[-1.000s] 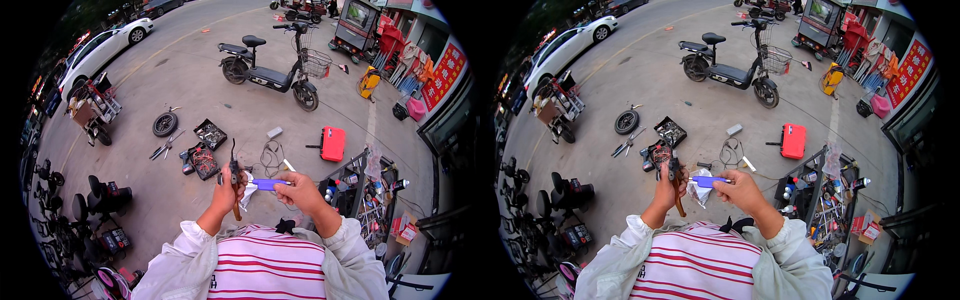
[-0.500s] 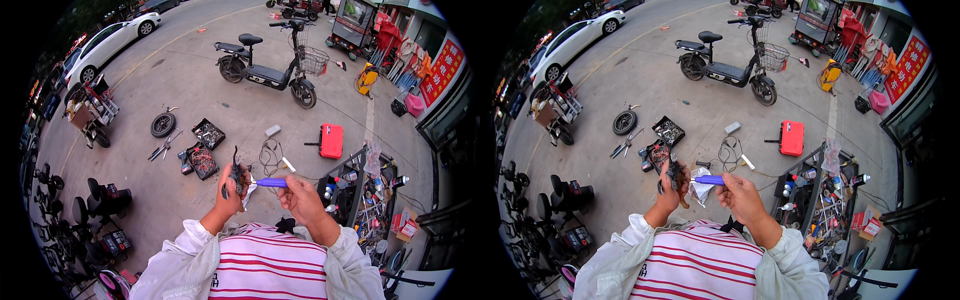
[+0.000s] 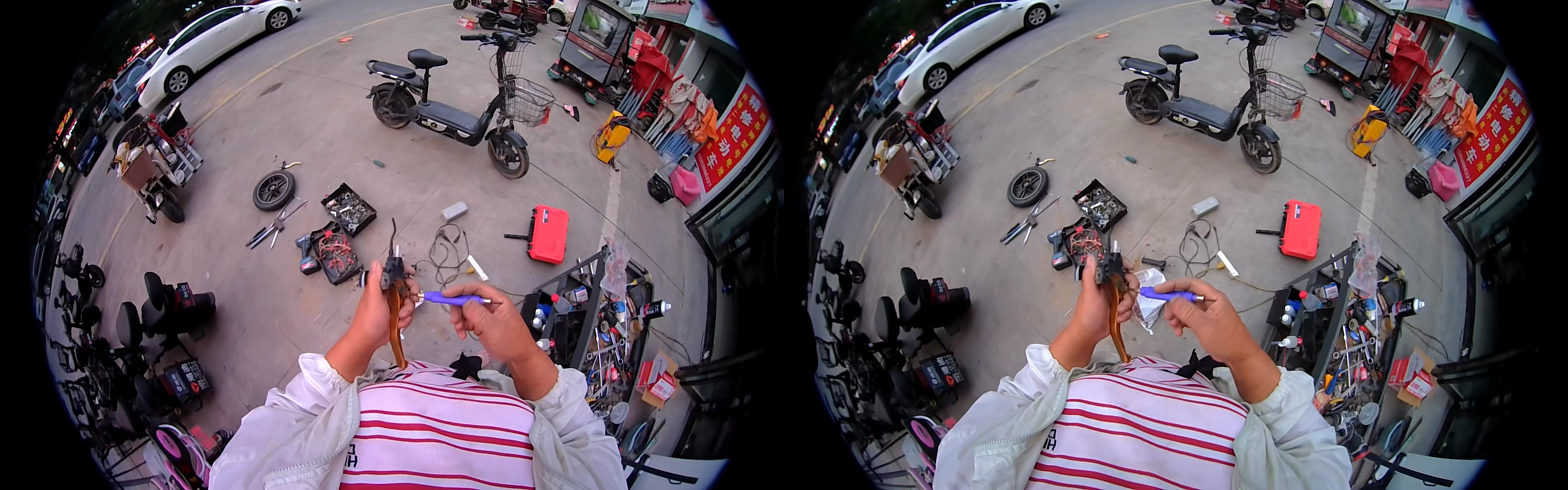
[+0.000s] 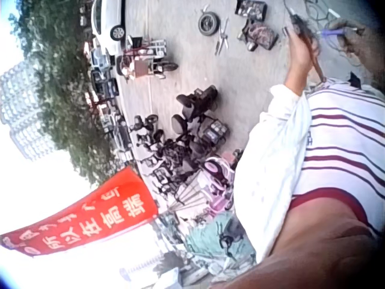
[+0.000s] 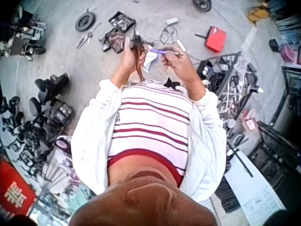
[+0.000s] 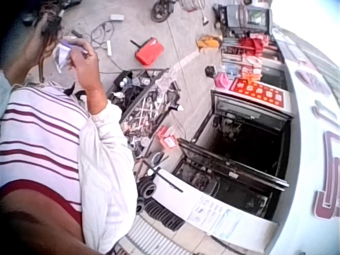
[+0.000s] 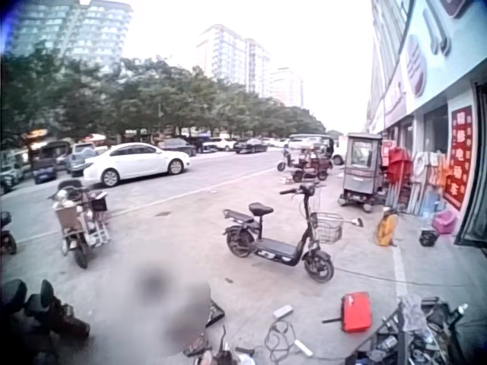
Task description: The person removes a brake lever assembly from an electric scooter using a screwdriver, then walks to a workbench area and continues disassembling the lever with a screwdriver and pliers. The person handles the brake lever, screwdriver, and pliers throughout the task.
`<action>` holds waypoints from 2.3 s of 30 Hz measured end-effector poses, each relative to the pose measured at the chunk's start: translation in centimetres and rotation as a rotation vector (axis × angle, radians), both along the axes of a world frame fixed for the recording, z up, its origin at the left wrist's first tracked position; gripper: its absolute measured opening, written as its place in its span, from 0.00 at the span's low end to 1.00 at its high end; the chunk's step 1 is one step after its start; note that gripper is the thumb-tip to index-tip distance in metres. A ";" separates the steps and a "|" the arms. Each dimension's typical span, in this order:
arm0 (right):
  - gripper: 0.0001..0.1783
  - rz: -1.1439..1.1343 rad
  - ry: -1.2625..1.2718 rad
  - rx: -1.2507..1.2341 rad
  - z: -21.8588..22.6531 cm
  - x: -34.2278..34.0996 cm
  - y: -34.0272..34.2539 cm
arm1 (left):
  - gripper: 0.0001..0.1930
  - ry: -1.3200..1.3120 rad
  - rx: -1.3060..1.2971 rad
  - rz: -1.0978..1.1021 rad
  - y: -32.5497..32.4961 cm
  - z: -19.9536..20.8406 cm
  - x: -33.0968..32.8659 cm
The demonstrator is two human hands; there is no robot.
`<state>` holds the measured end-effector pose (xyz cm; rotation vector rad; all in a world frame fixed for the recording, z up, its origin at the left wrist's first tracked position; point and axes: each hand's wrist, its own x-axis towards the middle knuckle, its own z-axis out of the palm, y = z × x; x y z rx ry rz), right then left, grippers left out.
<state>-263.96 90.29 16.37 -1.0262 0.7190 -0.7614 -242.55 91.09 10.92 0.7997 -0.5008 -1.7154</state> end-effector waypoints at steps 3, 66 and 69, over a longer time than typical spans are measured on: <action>0.13 -0.125 -0.207 0.212 -1.5 1.0 0.0 | 0.31 -0.115 -0.173 0.124 0.3 -0.3 -0.5; 0.12 0.004 1.053 -0.950 -4.6 3.0 1.7 | 0.29 -0.407 0.166 -0.127 0.9 -1.2 1.4; 0.12 -0.034 0.940 -0.885 -5.3 3.1 2.1 | 0.28 -0.556 0.088 -0.095 1.0 -1.3 1.3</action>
